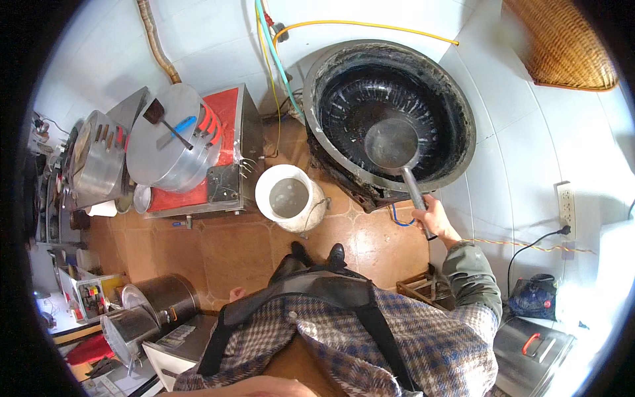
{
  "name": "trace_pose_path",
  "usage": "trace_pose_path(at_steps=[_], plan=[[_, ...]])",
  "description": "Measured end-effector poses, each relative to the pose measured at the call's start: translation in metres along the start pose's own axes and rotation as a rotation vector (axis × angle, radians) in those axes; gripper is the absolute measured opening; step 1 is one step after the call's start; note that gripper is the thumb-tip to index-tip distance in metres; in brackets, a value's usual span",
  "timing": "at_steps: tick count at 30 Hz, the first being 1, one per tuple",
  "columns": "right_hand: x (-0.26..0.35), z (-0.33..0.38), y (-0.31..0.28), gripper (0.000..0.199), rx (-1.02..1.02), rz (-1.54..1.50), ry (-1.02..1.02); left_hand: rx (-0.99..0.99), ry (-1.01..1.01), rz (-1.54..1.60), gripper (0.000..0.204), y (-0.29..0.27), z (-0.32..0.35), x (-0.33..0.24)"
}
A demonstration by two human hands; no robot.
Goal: The person scrapes food residue from a large black pot using a blue spatula and a metal strainer, then rinses the pot with a hose and a ladle. The person continues to scrape and rinse the pot until it is clean.
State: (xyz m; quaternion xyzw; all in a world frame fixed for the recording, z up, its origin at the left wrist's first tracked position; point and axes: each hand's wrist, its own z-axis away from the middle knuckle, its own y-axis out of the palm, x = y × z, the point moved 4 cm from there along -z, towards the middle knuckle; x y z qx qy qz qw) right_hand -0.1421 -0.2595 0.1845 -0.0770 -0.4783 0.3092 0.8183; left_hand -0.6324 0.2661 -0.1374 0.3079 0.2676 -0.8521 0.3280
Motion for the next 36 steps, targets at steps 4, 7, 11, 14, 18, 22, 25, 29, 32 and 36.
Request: trace_pose_path(at_steps=[4,7,11,14,18,22,25,29,32,36], plan=[[-0.018,-0.024,-0.024,0.019,0.016,-0.018,0.056,0.085,-0.015,0.01,0.029,0.007,-0.023,-0.015],[-0.024,-0.046,-0.026,0.017,0.053,-0.027,0.121,-0.002,0.0,-0.18,0.027,0.017,-0.046,-0.043],[-0.012,-0.091,-0.021,0.013,0.151,0.145,0.11,-0.019,0.034,-0.036,0.028,0.047,-0.06,-0.091],[0.008,-0.139,-0.009,0.012,0.335,0.141,0.078,-0.011,0.091,-0.028,0.028,0.064,-0.053,-0.111],[0.042,-0.22,0.008,0.015,0.5,-0.005,0.128,-0.065,-0.04,0.33,0.025,0.076,-0.027,-0.081],[0.092,-0.311,0.02,0.015,0.613,-0.084,0.012,-0.119,-0.168,0.384,0.018,0.098,0.013,-0.011],[0.119,-0.378,0.022,0.015,0.63,-0.239,0.112,-0.075,0.052,-0.145,0.014,0.13,0.044,0.02],[0.141,-0.455,0.021,0.013,0.669,-0.533,0.197,-0.364,-0.064,0.296,0.013,0.157,0.078,0.035],[0.15,-0.506,0.007,0.013,0.623,-0.729,0.225,0.332,-0.318,1.124,0.015,0.2,0.092,0.014],[0.146,-0.551,-0.046,0.009,0.446,-0.964,0.169,-0.26,-0.032,0.16,0.013,0.171,0.083,-0.013]])
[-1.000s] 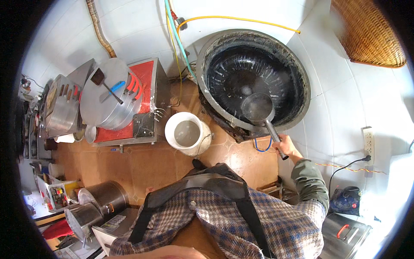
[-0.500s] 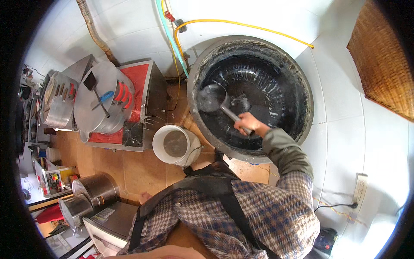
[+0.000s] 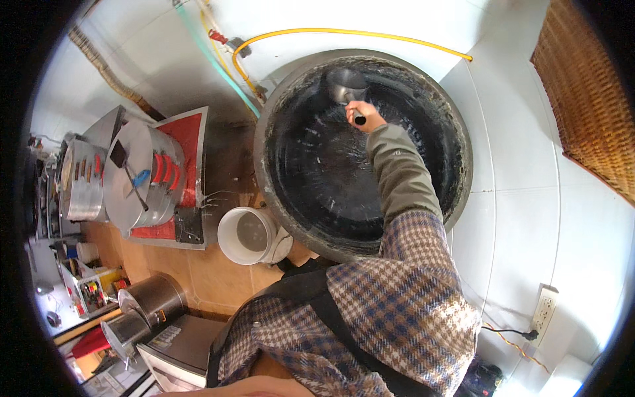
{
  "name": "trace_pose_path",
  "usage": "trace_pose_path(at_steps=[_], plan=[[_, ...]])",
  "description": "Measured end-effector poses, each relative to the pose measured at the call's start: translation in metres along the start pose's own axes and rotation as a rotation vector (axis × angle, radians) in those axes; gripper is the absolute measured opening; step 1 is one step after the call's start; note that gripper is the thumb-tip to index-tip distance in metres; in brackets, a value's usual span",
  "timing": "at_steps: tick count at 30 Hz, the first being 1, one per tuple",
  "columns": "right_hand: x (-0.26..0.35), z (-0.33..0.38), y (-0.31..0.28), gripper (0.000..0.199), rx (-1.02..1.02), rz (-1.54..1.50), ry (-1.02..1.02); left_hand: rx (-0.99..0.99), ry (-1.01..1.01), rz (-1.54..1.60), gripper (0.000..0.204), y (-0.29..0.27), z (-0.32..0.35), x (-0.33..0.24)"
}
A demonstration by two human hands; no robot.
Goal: The person scrapes food residue from a large black pot using a blue spatula and a metal strainer, then rinses the pot with a hose and a ladle. The person continues to scrape and rinse the pot until it is clean.
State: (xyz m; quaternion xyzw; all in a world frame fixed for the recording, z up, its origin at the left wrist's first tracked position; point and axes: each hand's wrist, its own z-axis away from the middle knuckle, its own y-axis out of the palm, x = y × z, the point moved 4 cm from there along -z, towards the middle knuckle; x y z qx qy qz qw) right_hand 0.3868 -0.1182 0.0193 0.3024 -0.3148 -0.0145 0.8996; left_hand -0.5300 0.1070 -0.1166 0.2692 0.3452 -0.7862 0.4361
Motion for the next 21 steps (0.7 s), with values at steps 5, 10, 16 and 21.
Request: trace_pose_path(at_steps=[5,10,16,21], plan=[[0.046,0.031,-0.074,0.012,-0.042,-0.305,-0.218,0.42,0.018,-0.097,0.017,0.016,-0.041,-0.015],[0.03,0.092,-0.146,0.018,-0.107,-0.571,-0.311,0.283,0.139,-0.338,0.023,0.023,-0.093,-0.043],[-0.07,0.182,-0.181,0.011,-0.186,-0.645,-0.601,0.349,0.03,-0.282,0.028,0.045,-0.145,-0.087],[-0.191,0.248,-0.15,0.018,-0.298,-0.715,-0.614,0.451,0.072,-0.323,0.03,0.051,-0.185,-0.104]])
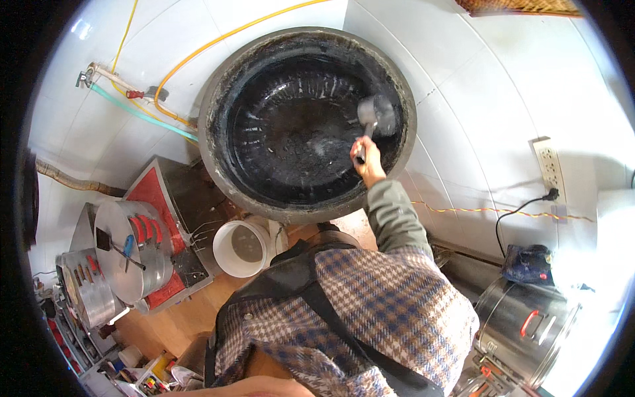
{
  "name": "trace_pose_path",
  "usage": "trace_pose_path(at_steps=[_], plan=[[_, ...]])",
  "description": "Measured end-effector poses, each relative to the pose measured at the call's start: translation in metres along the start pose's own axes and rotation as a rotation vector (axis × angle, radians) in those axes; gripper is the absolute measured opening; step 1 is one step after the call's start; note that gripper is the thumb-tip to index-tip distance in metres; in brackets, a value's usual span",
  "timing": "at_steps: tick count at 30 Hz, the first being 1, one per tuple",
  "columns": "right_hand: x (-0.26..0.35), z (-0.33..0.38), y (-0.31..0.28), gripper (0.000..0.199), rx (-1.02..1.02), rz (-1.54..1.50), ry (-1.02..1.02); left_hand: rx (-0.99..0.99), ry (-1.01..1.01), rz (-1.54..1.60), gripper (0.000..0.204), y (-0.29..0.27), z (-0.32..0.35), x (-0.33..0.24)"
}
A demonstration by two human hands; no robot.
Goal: The person scrapes food residue from a large black pot using a blue spatula and a metal strainer, then rinses the pot with a hose and a ladle. The person continues to scrape and rinse the pot until it is clean.
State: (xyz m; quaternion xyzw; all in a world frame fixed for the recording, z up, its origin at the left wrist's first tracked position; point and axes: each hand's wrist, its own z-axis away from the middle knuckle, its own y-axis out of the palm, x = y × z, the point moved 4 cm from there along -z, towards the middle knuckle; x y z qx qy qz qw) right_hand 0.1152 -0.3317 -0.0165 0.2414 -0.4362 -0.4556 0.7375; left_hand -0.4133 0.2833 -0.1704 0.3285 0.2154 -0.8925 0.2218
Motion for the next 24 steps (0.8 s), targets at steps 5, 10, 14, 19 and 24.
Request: trace_pose_path(at_steps=[5,10,14,19,24], plan=[[-0.048,0.108,-0.019,0.019,-0.091,0.035,0.263,0.096,-0.007,-0.012,0.033,0.003,-0.006,-0.006],[-0.076,0.156,-0.004,0.011,-0.154,0.414,0.461,0.065,-0.077,0.065,0.034,0.024,0.032,-0.026],[-0.087,0.131,0.025,0.011,-0.018,0.897,0.41,-0.027,-0.046,0.06,0.031,0.035,0.072,-0.033],[-0.103,0.048,0.086,0.016,0.224,1.369,0.233,0.001,-0.088,0.102,0.028,0.038,0.106,-0.001],[-0.124,-0.022,0.171,0.031,0.441,1.718,0.082,-0.22,-0.203,0.359,0.03,0.037,0.141,0.057]])
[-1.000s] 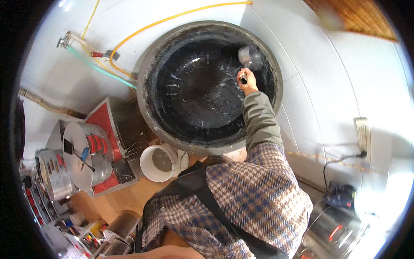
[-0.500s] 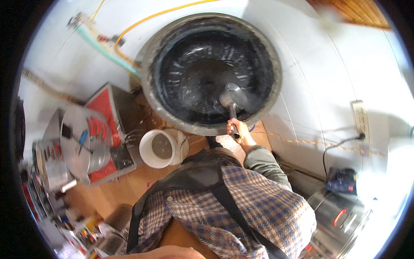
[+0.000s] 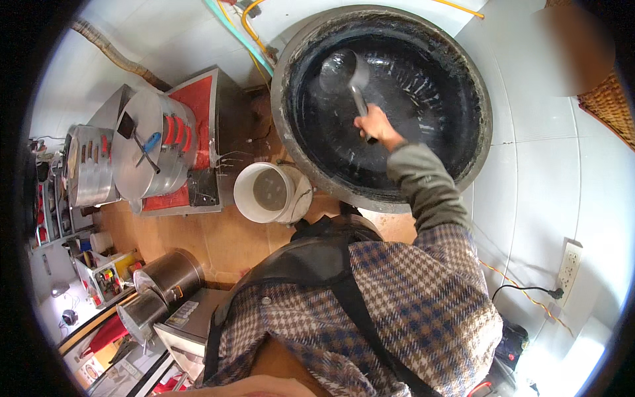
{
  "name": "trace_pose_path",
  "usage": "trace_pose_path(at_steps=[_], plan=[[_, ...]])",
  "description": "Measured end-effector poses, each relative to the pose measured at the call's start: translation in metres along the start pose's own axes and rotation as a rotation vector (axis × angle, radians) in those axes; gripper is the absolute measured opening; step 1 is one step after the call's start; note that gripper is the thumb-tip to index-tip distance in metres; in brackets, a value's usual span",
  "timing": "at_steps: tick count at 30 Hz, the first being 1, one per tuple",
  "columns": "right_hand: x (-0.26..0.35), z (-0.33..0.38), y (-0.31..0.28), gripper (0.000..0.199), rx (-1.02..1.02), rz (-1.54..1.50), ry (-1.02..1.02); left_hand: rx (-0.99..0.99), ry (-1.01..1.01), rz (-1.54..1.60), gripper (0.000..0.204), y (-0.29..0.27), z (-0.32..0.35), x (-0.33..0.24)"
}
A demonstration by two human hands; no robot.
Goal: The person scrapes food residue from a large black pot using a blue spatula and a metal strainer, then rinses the pot with a hose and a ladle. The person continues to scrape and rinse the pot until it is clean.
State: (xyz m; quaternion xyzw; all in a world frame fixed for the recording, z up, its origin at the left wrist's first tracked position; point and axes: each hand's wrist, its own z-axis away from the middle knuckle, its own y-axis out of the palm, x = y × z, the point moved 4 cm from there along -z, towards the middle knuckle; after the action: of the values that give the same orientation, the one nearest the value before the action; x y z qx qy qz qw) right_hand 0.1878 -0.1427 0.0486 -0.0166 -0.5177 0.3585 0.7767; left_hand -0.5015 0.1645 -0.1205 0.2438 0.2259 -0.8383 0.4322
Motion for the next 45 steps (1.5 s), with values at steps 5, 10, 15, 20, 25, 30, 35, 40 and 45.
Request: trace_pose_path(at_steps=[5,10,15,20,25,30,35,40,45], plan=[[0.07,-0.018,-0.009,0.027,0.236,0.272,-0.108,-0.071,-0.007,0.075,0.031,-0.001,0.017,0.031],[0.096,0.018,-0.03,0.012,0.624,0.406,-0.013,-0.026,0.023,0.022,0.026,0.01,0.02,0.025],[0.085,0.063,-0.072,0.011,0.846,0.633,0.141,0.091,0.064,0.008,0.026,0.023,0.012,-0.001],[0.078,0.1,-0.145,0.019,0.98,1.043,0.196,0.093,-0.025,-0.115,0.023,0.043,-0.008,-0.031],[0.066,0.105,-0.235,0.046,0.644,1.334,0.29,0.206,0.069,-0.407,0.022,0.084,-0.024,-0.067],[0.04,0.085,-0.286,0.04,0.235,1.55,0.224,0.227,0.069,-0.262,0.022,0.115,-0.02,-0.092],[0.0,0.054,-0.304,0.034,-0.051,1.37,0.032,0.193,0.067,-0.226,0.022,0.11,-0.012,-0.099],[-0.067,0.027,-0.272,0.07,-0.15,1.159,-0.034,0.109,0.063,-0.325,0.021,0.082,-0.01,-0.078],[-0.131,-0.017,-0.195,0.073,-0.254,1.009,0.056,0.09,-0.003,-0.23,0.023,0.07,0.003,-0.057]])
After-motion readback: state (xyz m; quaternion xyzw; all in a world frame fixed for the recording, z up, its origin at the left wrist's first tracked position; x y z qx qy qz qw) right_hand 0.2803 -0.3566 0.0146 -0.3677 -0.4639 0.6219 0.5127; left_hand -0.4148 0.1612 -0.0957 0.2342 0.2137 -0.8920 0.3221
